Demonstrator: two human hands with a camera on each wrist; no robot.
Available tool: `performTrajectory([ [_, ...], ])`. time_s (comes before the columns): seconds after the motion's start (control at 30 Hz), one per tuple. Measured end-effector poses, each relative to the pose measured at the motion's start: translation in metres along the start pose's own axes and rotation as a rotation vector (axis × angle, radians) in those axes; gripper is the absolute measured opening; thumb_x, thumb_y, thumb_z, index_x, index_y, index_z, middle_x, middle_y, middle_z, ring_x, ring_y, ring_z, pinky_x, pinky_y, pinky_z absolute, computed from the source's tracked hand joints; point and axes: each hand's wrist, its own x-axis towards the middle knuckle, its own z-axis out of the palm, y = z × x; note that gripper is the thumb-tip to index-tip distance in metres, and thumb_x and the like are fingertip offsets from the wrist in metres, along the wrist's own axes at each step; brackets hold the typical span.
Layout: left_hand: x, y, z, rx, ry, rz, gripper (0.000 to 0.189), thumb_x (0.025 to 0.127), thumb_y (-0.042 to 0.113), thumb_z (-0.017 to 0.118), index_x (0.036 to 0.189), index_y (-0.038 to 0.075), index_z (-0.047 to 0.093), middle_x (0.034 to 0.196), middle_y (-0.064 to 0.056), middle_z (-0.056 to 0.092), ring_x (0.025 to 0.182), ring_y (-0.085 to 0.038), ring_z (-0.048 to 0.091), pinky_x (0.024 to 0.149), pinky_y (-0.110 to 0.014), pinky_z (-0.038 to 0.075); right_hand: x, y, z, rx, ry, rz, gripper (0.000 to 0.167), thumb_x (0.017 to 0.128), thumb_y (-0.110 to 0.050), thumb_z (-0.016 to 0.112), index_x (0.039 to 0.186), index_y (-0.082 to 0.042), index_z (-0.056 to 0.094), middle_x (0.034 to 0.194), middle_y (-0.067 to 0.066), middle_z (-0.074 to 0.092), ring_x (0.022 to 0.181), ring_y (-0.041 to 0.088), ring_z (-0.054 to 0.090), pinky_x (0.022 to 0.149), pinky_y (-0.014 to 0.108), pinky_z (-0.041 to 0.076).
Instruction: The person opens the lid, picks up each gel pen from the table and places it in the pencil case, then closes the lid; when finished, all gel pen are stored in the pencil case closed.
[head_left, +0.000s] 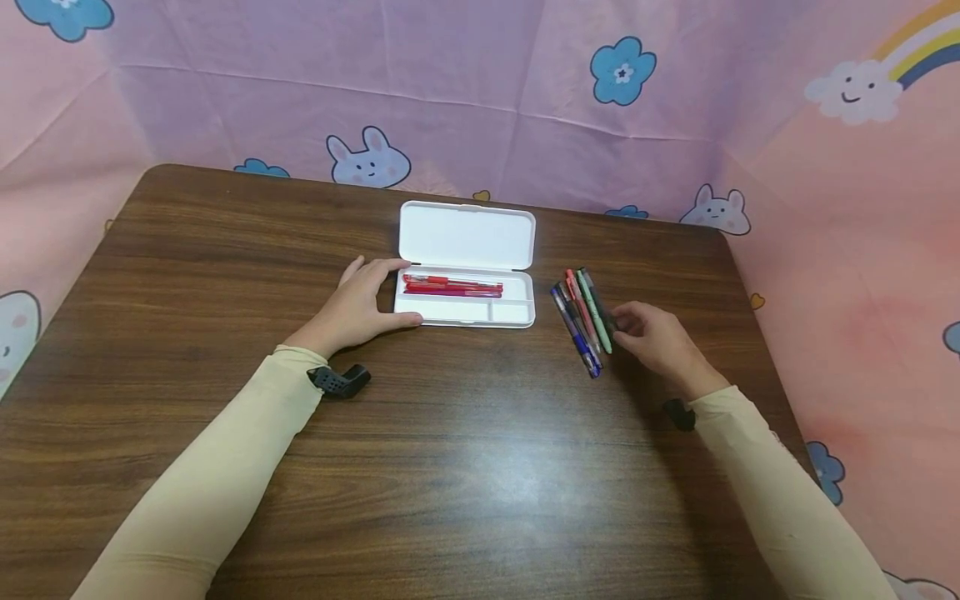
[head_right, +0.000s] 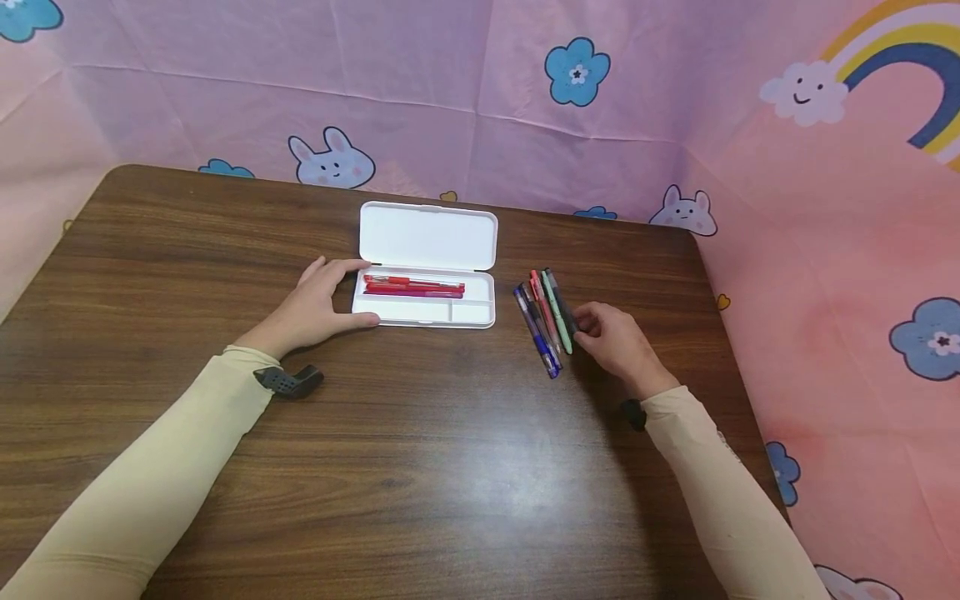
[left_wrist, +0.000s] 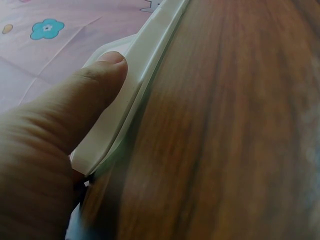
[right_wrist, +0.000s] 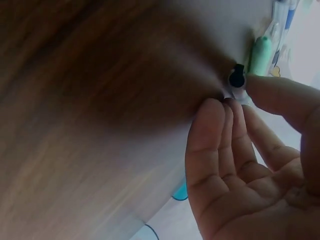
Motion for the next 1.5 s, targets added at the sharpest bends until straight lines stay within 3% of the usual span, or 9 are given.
performTrajectory([
  [0.27, 0.001, 0.0, 0.0, -0.002, -0.002, -0.005, 0.099, 0.082, 0.06, 0.082, 0.157, 0.011, 0.039, 0.16, -0.013, 0.042, 0.153, -0.036, 0.03, 0.13, -0.051, -0.001, 0.0, 0.01, -0.009, -0.076, 0.043, -0.016, 0.025, 0.098, -0.007, 0.068, 0.123, 0.0, 0.071, 0.105, 0.018, 0.073, 0.095, 0.031, 0.068, 0.08, 0.045, 0.055],
  [0.67, -0.001, -0.001, 0.001, -0.011, 0.006, -0.009, 0.099, 0.081, 0.061, 0.081, 0.156, 0.012, 0.04, 0.16, -0.012, 0.042, 0.154, -0.036, 0.028, 0.129, -0.051, 0.0, 0.005, 0.011, -0.013, -0.118, 0.017, 0.012, 0.02, 0.099, -0.007, 0.066, 0.116, 0.002, 0.071, 0.109, 0.021, 0.071, 0.101, 0.036, 0.065, 0.09, 0.054, 0.054],
  [0.97, -0.001, 0.0, 0.0, -0.011, 0.001, -0.011, 0.099, 0.082, 0.061, 0.081, 0.157, 0.012, 0.039, 0.161, -0.012, 0.042, 0.154, -0.036, 0.026, 0.129, -0.052, 0.0, 0.009, 0.009, -0.015, -0.122, -0.006, 0.065, 0.023, 0.101, -0.009, 0.064, 0.119, 0.002, 0.072, 0.118, 0.024, 0.07, 0.106, 0.038, 0.063, 0.096, 0.057, 0.052],
  [1.2, -0.002, -0.001, 0.002, -0.003, 0.001, -0.001, 0.1, 0.081, 0.063, 0.081, 0.156, 0.012, 0.04, 0.16, -0.012, 0.043, 0.152, -0.034, 0.032, 0.13, -0.049, 0.0, 0.013, 0.006, -0.017, -0.117, -0.02, 0.107, 0.022, 0.101, -0.01, 0.064, 0.118, 0.002, 0.073, 0.115, 0.023, 0.071, 0.1, 0.035, 0.063, 0.089, 0.053, 0.054],
  [1.5, 0.0, -0.002, 0.001, 0.002, -0.001, 0.0, 0.101, 0.081, 0.064, 0.08, 0.157, 0.012, 0.039, 0.16, -0.012, 0.042, 0.152, -0.034, 0.031, 0.13, -0.048, -0.001, 0.015, 0.006, -0.017, -0.136, 0.007, 0.081, 0.021, 0.101, -0.01, 0.065, 0.115, 0.003, 0.073, 0.11, 0.023, 0.071, 0.094, 0.034, 0.065, 0.083, 0.05, 0.055],
])
